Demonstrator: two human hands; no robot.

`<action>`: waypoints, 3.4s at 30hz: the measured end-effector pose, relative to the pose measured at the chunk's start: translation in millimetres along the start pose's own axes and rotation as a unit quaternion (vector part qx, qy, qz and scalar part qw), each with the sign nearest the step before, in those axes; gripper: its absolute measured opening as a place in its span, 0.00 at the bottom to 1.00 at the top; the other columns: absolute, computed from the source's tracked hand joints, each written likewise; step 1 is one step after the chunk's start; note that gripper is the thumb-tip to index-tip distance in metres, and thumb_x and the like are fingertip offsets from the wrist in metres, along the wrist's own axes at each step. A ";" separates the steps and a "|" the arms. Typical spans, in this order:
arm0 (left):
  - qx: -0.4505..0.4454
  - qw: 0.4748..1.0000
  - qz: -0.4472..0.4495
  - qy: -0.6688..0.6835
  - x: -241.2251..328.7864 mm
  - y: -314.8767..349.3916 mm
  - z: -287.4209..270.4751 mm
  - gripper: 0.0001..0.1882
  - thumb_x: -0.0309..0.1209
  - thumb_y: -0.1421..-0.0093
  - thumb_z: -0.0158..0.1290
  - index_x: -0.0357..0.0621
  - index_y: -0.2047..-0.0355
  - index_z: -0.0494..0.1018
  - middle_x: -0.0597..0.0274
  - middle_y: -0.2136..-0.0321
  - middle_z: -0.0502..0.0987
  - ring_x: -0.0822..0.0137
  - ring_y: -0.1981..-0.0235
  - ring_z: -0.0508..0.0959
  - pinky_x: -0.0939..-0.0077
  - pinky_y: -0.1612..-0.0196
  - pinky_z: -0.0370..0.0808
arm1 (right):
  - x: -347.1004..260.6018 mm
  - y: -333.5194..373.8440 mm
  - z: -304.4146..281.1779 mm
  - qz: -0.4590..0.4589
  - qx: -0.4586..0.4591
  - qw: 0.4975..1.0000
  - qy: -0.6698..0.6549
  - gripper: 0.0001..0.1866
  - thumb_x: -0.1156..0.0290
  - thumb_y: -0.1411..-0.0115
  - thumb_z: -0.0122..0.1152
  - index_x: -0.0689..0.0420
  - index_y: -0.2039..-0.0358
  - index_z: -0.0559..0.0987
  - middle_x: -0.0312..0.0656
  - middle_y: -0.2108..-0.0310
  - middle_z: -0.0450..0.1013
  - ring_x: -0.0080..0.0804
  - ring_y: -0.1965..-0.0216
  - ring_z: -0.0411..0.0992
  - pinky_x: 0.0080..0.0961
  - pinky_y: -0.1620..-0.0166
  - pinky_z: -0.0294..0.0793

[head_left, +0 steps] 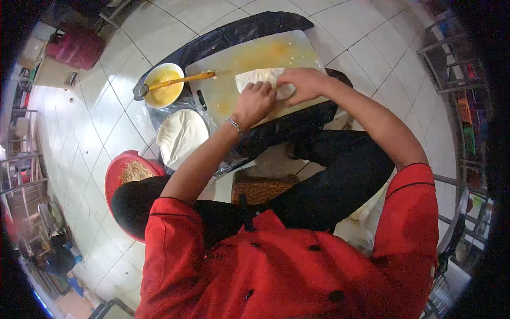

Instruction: The person prepares spring rolls by placing a flat dough sheet on a cutting board, applying a liquid using a brush, scooping a filling from a large red bowl with a spoon, and folding the dough over the filling to form a roll.

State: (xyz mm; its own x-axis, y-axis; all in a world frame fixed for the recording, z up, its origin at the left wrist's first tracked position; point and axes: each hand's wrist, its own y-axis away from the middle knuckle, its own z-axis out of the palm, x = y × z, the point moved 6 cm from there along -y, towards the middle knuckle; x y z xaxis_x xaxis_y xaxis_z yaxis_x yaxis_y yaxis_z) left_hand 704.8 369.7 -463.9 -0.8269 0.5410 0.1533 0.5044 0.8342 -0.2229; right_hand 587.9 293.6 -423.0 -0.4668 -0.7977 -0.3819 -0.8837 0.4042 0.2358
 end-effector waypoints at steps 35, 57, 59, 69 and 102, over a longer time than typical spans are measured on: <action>0.042 0.988 -0.024 0.145 -35.8 13.2 -13.3 0.16 0.33 0.48 0.60 0.45 0.59 0.76 0.54 0.54 0.75 0.50 0.50 0.74 0.60 0.46 0.72 | 1.1 8.2 19.5 -0.164 0.101 0.976 0.100 0.13 0.67 0.51 0.65 0.51 0.64 0.75 0.40 0.66 0.70 0.41 0.61 0.72 0.37 0.57 0.70; 0.083 0.990 -0.037 0.110 -36.0 12.9 -6.9 0.15 0.33 0.45 0.57 0.50 0.57 0.72 0.58 0.56 0.76 0.53 0.55 0.77 0.60 0.53 0.73 | 2.3 0.5 17.6 -0.027 0.122 0.988 0.094 0.16 0.66 0.43 0.59 0.56 0.57 0.69 0.46 0.61 0.71 0.49 0.57 0.72 0.44 0.52 0.71; 0.073 0.988 -0.049 0.123 -37.9 9.4 -9.1 0.16 0.32 0.46 0.58 0.51 0.56 0.72 0.57 0.59 0.78 0.50 0.57 0.78 0.59 0.55 0.75 | -0.7 5.7 15.8 -0.038 0.137 0.985 0.092 0.16 0.66 0.43 0.59 0.56 0.57 0.69 0.47 0.61 0.71 0.49 0.58 0.72 0.43 0.53 0.71; 0.039 0.977 -0.148 0.146 -49.1 1.9 -7.1 0.12 0.30 0.42 0.53 0.49 0.57 0.72 0.50 0.67 0.80 0.47 0.66 0.81 0.55 0.61 0.77 | 19.5 -1.8 21.7 -0.018 0.152 0.982 0.110 0.13 0.69 0.44 0.59 0.52 0.58 0.73 0.42 0.61 0.74 0.48 0.60 0.74 0.43 0.56 0.74; 0.100 0.984 -0.124 0.083 -34.4 20.5 -15.1 0.13 0.31 0.45 0.53 0.52 0.57 0.76 0.57 0.58 0.78 0.56 0.58 0.79 0.61 0.56 0.76 | 12.8 -22.3 -48.7 -0.022 0.054 0.996 0.072 0.13 0.66 0.42 0.56 0.56 0.58 0.77 0.46 0.60 0.76 0.46 0.57 0.74 0.40 0.53 0.73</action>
State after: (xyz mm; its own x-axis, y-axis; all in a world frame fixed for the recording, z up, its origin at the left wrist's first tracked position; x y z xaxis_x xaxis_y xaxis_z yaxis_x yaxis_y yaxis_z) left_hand 747.3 369.7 -459.2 -0.8581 0.3472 0.3783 0.2198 0.9142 -0.3404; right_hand 603.3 252.6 -389.7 -0.4240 -0.8688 -0.2557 -0.9057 0.4064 0.1208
